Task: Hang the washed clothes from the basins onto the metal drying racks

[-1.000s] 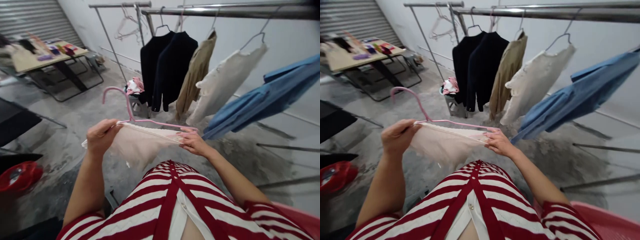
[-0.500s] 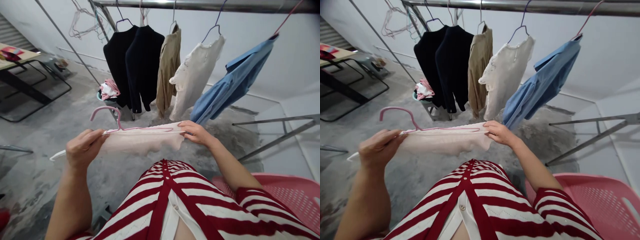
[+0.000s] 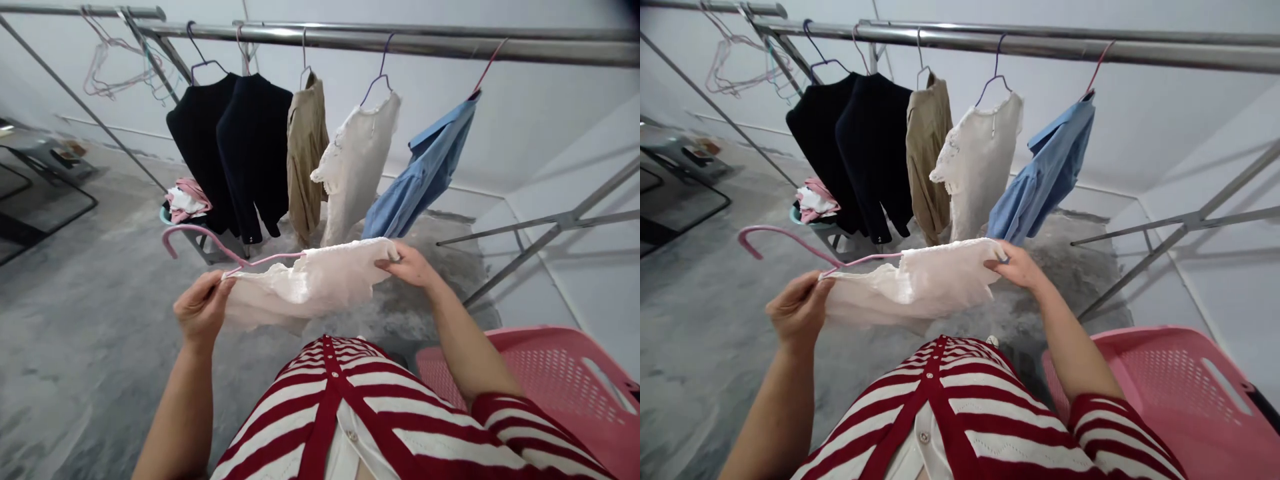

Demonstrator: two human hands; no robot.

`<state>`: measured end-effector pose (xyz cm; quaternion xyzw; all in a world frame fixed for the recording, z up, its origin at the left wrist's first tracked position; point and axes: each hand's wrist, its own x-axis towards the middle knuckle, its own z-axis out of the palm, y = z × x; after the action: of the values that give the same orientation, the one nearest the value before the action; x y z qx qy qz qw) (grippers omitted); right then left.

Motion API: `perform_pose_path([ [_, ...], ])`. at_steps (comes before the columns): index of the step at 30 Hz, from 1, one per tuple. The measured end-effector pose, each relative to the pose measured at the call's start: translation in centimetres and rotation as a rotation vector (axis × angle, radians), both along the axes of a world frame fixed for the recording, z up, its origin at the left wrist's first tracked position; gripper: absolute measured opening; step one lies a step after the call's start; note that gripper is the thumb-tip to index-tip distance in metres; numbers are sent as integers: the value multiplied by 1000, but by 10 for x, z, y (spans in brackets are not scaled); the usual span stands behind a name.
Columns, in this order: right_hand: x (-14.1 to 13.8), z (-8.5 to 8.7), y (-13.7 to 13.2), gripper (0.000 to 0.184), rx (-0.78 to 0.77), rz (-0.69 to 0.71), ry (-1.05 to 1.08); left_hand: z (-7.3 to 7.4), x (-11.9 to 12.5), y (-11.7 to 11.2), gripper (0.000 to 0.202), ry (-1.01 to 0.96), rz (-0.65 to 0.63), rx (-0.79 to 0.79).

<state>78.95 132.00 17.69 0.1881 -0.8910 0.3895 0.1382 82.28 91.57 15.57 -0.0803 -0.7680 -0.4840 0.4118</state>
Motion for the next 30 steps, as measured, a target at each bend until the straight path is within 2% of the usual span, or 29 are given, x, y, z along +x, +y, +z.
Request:
perform_pose_path([
  [3, 5, -15, 16, 28, -154, -301, 32, 9, -8, 0, 11, 27, 6, -20],
  [5, 15, -10, 26, 26, -214, -378, 131, 15, -13, 3, 11, 39, 34, -40],
  [9, 39, 27, 43, 33, -10, -109, 73, 22, -19, 15, 11, 83, 75, 13],
  [13, 39, 62, 36, 42, 138, -23, 208, 30, -25, 31, 9, 106, -57, -86],
  [17, 16, 70, 13, 30, 441, 139, 208, 41, -30, 49, 7, 136, -138, -227],
  [19, 7, 68, 4, 32, 515, 195, 196, 46, -31, 57, 6, 152, -164, -259],
  [24, 1, 73, -2, 31, 484, 264, 212, 53, -37, 70, 8, 139, -243, -290],
  [26, 2, 81, 5, 30, 442, 220, 211, 55, -41, 66, 13, 114, -261, -303],
  [30, 8, 97, 34, 28, 320, 36, 190, 53, -50, 39, 44, -93, -244, -291],
])
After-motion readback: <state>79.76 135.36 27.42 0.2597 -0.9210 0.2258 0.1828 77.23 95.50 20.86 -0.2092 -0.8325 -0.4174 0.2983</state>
